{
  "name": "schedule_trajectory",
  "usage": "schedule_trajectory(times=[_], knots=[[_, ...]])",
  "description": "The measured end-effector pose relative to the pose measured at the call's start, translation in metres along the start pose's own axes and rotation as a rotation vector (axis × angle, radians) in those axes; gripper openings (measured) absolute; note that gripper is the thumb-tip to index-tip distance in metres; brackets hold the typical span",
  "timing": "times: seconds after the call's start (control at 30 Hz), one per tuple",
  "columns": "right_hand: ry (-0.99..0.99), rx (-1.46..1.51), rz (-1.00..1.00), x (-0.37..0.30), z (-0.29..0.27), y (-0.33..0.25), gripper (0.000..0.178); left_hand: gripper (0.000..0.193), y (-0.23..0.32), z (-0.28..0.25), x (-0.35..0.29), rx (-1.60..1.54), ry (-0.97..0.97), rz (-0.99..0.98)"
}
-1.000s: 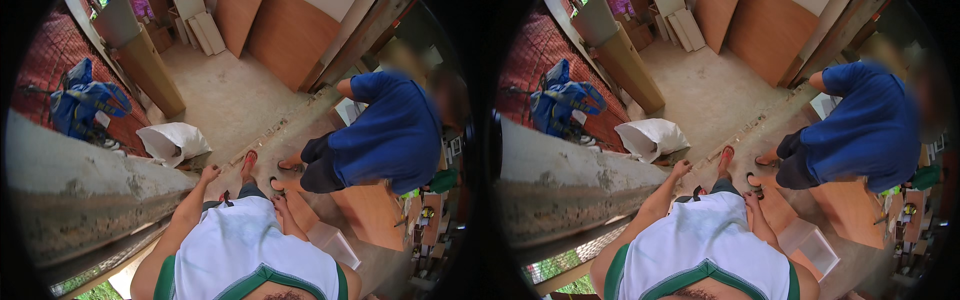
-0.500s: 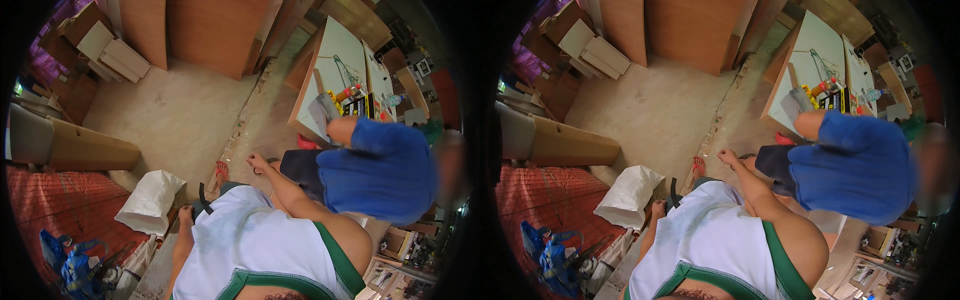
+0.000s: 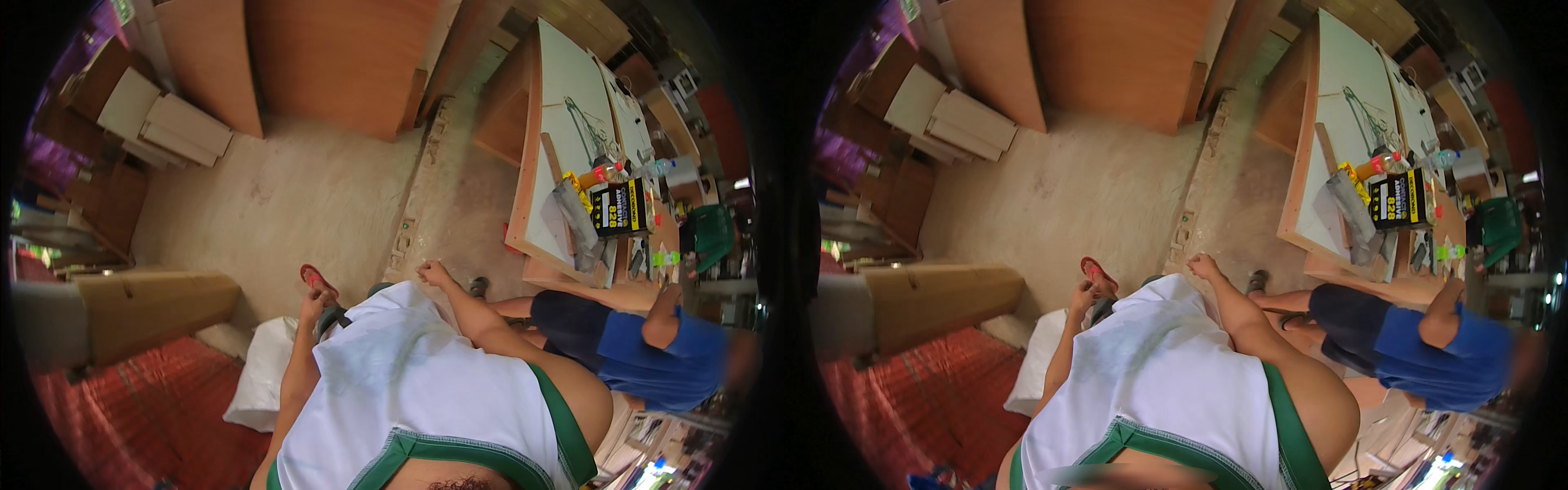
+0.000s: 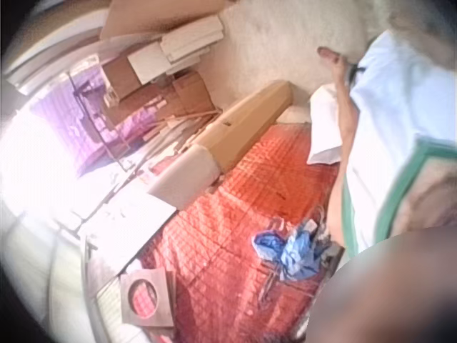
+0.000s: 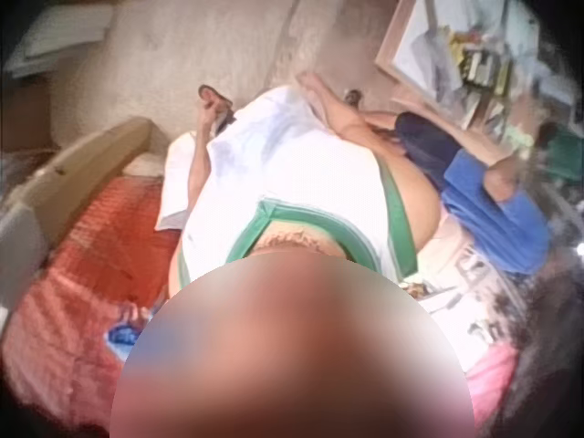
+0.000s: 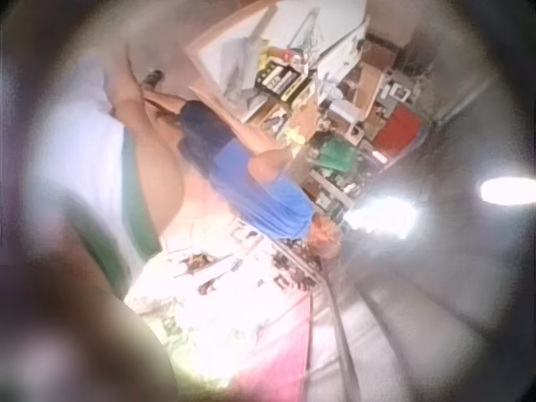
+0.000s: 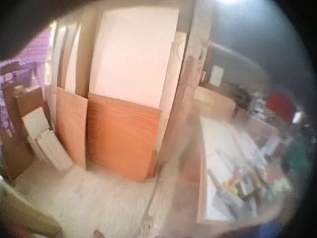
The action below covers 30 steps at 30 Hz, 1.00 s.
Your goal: The person uses a nail gun to fasten a white drawer box, then carries and positions drawer components and panels in a workshop. They retrieve a panel from a shelf, place it on a workbench, and fit a panel into the drawer box with assistance from another person.
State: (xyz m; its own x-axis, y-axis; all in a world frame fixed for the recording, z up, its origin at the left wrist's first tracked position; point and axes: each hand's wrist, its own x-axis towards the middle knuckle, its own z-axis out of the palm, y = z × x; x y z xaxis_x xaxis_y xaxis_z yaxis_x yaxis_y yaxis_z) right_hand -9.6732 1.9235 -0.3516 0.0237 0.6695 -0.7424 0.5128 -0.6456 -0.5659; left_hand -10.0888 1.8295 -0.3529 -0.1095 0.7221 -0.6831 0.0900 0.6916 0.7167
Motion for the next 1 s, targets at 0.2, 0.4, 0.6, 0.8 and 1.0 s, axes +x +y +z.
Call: schedule_trajectory(times=[0.2,0.4,0.6,0.8,1.0], knots=[[0.031,-0.167,0.192,0.137,0.090,0.031,0.031,0.031,-0.051,-0.117,0.158,0.096,0.033,-0.034],[0.017,-0.144,0.074,0.335,0.245,-0.075,0.026,0.039,-0.085,-0.260,0.316,0.575,-0.055,-0.135],[-0.021,0.174,-0.184,0.403,0.311,-0.304,0.031,0.032,0.035,-0.330,0.408,0.397,-0.225,0.046],[-0.172,-0.259,0.037,0.546,0.333,-0.481,0.025,0.024,0.089,-0.438,0.538,0.298,0.114,0.054],[-0.254,-0.625,-0.259,0.654,0.385,-0.686,0.022,0.026,0.105,-0.574,0.547,-0.651,0.586,-0.072]])
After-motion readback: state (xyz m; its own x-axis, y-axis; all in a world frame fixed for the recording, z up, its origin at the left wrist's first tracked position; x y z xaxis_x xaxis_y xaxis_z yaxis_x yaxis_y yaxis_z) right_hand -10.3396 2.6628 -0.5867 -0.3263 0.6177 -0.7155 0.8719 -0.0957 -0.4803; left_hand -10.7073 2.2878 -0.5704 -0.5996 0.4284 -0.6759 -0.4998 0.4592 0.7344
